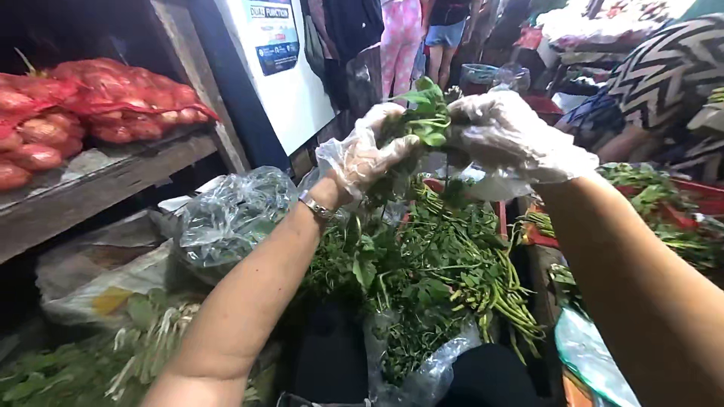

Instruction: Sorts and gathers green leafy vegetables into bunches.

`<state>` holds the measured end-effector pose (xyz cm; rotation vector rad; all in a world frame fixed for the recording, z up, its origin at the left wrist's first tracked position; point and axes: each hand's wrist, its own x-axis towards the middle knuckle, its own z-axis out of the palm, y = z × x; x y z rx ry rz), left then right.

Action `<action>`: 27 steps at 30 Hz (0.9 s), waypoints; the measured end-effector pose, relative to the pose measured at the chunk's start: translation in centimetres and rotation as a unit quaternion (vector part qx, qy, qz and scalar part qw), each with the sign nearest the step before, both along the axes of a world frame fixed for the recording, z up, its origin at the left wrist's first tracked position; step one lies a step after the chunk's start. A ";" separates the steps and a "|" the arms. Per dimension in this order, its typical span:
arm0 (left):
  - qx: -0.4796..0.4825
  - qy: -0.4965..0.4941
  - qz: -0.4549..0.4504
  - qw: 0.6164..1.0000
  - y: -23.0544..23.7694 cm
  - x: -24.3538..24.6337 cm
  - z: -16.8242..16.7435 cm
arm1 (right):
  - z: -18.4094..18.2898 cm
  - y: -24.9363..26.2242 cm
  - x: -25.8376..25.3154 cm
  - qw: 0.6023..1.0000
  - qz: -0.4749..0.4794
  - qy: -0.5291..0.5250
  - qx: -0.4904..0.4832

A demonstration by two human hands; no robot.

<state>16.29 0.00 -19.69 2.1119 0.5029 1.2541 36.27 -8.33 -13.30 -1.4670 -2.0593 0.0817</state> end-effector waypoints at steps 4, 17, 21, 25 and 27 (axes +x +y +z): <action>0.008 0.060 0.001 0.998 0.8 -3.4 -3.7 | 1.3 0.4 1.8 0.999 -0.016 -0.016 0.024; -0.364 -0.049 0.034 0.930 -4.3 1.5 -9.7 | -2.2 3.0 -2.8 0.951 0.081 0.299 -0.005; -0.377 -0.217 0.013 0.900 -2.4 -0.3 -10.0 | -6.2 2.3 -1.0 0.859 0.071 0.507 -0.023; -0.275 -0.311 0.001 0.910 -2.0 -0.1 -8.7 | -13.8 0.5 -3.3 0.841 -0.030 0.533 -0.084; -0.240 -0.301 -0.023 0.923 -2.0 0.4 -8.1 | -16.3 -0.4 -5.5 0.809 -0.060 0.568 -0.138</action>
